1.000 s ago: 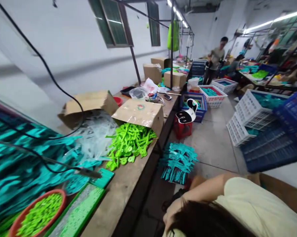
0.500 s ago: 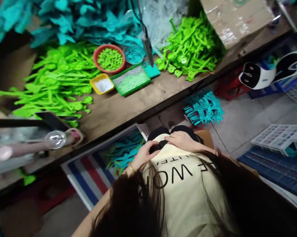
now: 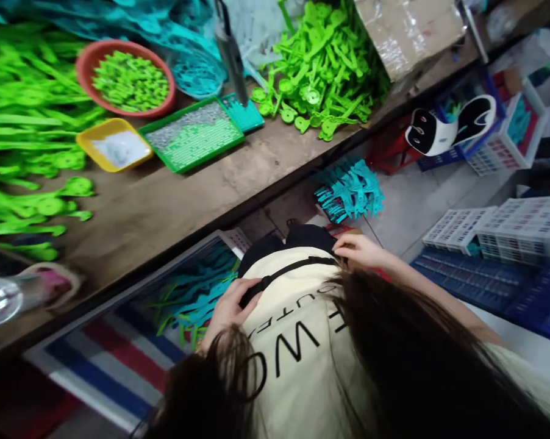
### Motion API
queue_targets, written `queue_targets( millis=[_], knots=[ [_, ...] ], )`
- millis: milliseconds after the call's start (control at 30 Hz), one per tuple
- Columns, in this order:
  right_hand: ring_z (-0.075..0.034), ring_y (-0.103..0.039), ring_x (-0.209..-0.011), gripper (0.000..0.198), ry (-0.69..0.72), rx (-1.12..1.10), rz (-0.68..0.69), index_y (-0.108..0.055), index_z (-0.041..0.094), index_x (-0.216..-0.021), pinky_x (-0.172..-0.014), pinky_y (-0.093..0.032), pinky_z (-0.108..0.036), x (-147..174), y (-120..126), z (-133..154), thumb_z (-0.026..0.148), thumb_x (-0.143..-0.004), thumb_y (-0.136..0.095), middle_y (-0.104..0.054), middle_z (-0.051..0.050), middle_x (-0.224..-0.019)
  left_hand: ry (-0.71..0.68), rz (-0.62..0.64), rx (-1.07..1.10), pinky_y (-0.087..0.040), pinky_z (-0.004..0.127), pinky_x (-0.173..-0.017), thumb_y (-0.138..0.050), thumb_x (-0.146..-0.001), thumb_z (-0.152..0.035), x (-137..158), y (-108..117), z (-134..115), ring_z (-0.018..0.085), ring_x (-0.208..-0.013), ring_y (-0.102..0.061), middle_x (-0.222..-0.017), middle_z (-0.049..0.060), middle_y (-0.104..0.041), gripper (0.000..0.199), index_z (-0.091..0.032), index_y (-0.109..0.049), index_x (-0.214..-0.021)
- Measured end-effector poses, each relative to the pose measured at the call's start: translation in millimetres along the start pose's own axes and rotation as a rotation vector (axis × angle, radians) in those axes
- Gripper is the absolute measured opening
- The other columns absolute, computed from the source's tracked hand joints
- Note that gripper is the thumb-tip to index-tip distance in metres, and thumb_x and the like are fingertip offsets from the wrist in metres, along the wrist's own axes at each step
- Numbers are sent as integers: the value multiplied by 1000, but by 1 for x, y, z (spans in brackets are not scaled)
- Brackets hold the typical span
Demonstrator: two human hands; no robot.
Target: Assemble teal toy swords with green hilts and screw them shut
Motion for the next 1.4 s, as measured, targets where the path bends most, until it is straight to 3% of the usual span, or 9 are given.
queue_targets(
  millis=[200,367,533,633,833,1033,1400],
  knots=[
    [-13,-58,-87,32,18,15,86,-68,13,-104,-82,-47,-27,3,-27,-4,35,-81,-66,-61,-7,-98,-6,29,-9,-51,32,-92,-53,-86,-50,-6,8,-2,20,-98,-63,-102,4,-66,33,-25,-64,-105],
    [-16,-55,-92,32,68,56,103,-66,15,-106,-84,-46,-29,-9,-38,-5,35,-81,-68,-59,-7,-99,-112,192,25,-53,31,-82,-55,-85,-46,-51,13,-35,18,-91,-63,-103,6,-64,35,-22,-61,-111],
    [-16,-54,-90,29,100,67,50,-67,13,-98,-82,-45,-28,-22,-43,-7,31,-76,-73,-59,-6,-94,-224,508,-95,-47,36,-90,-53,-87,-42,-113,-24,-101,21,-96,-59,-100,8,-65,30,-20,-67,-103],
    [-15,-55,-88,29,98,60,29,-68,13,-97,-79,-46,-25,-29,-44,-10,30,-75,-74,-59,-5,-93,-262,616,-169,-45,36,-89,-61,-81,-38,-131,-45,-121,22,-93,-60,-93,7,-66,27,-20,-71,-99],
    [-12,-57,-77,33,73,52,24,-70,12,-100,-67,-44,-20,-37,-41,-17,25,-71,-77,-62,-5,-92,-271,657,-233,-46,33,-86,-59,-82,-38,-144,-49,-124,21,-93,-61,-93,6,-65,27,-20,-71,-99],
    [-10,-58,-80,36,72,42,2,-66,14,-104,-69,-45,-18,-38,-34,-19,17,-69,-75,-64,-3,-95,-225,670,-201,-44,36,-92,-60,-80,-32,-150,-52,-127,23,-99,-59,-99,8,-64,23,-18,-67,-97],
    [-14,-57,-84,37,106,120,-7,-67,15,-108,-75,-45,-22,-34,-29,-22,30,-75,-74,-63,-5,-100,-288,601,-138,-43,38,-91,-58,-80,-27,-149,-57,-126,25,-98,-56,-98,10,-61,23,-18,-67,-100]
  ],
)
Point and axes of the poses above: each hand's wrist, its own x-axis away from the middle knuckle, its own y-axis out of the back of the hand, z = x × y, the point moved 4 cm from there along -x, towards the middle knuckle
